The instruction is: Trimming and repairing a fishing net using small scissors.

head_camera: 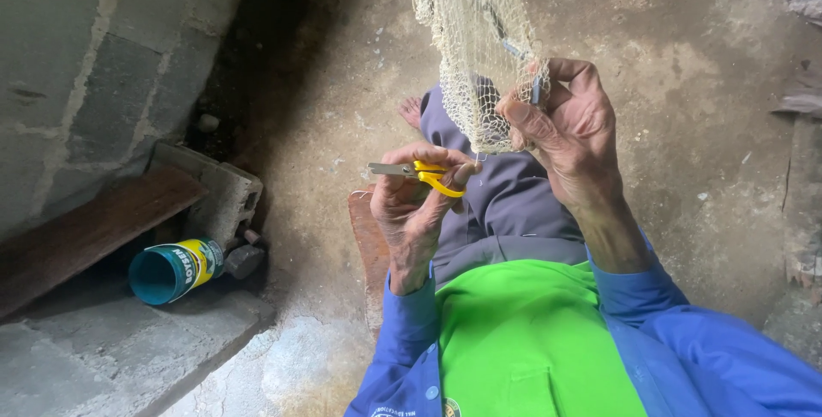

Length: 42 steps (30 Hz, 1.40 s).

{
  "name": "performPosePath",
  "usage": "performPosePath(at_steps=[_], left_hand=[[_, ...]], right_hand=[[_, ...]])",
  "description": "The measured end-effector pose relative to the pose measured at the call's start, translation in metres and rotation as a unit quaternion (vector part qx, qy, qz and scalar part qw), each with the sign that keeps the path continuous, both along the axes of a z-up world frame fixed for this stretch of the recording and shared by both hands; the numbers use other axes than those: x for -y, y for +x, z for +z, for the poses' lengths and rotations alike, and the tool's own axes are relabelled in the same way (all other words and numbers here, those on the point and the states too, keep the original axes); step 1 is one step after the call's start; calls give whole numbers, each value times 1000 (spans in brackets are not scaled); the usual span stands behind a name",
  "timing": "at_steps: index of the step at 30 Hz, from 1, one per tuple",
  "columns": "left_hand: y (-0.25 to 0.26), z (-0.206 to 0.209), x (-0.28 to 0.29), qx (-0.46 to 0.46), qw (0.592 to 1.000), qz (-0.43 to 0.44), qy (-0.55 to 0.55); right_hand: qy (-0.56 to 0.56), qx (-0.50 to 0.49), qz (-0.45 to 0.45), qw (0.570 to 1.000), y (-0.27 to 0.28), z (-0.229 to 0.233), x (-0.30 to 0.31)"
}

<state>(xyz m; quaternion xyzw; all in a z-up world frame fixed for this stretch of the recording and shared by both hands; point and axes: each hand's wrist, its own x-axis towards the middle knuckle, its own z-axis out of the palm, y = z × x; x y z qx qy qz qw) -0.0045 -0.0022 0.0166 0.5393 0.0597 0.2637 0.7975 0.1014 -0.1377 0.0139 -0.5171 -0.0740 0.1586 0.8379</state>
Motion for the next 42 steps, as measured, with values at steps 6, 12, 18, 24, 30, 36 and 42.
performPosePath(at_steps=[6, 12, 18, 24, 30, 36, 42], left_hand=[[1, -3, -4, -1, 1000, 9, 12], [11, -30, -18, 43, 999, 1, -29], [17, -13, -14, 15, 1000, 6, 26], [23, -18, -9, 21, 998, 8, 62], [22, -14, -9, 1, 998, -2, 55], [20, -8, -14, -36, 998, 39, 43], [17, -36, -25, -28, 999, 46, -7]], right_hand=[[43, -20, 44, 998, 4, -1, 6], [69, -48, 31, 996, 9, -5, 0], [-40, 141, -27, 989, 13, 2, 1], [-110, 261, -76, 956, 16, -15, 7], [-63, 149, -27, 986, 8, 11, 3], [113, -56, 1, 992, 11, -9, 8], [183, -130, 11, 974, 16, -21, 6]])
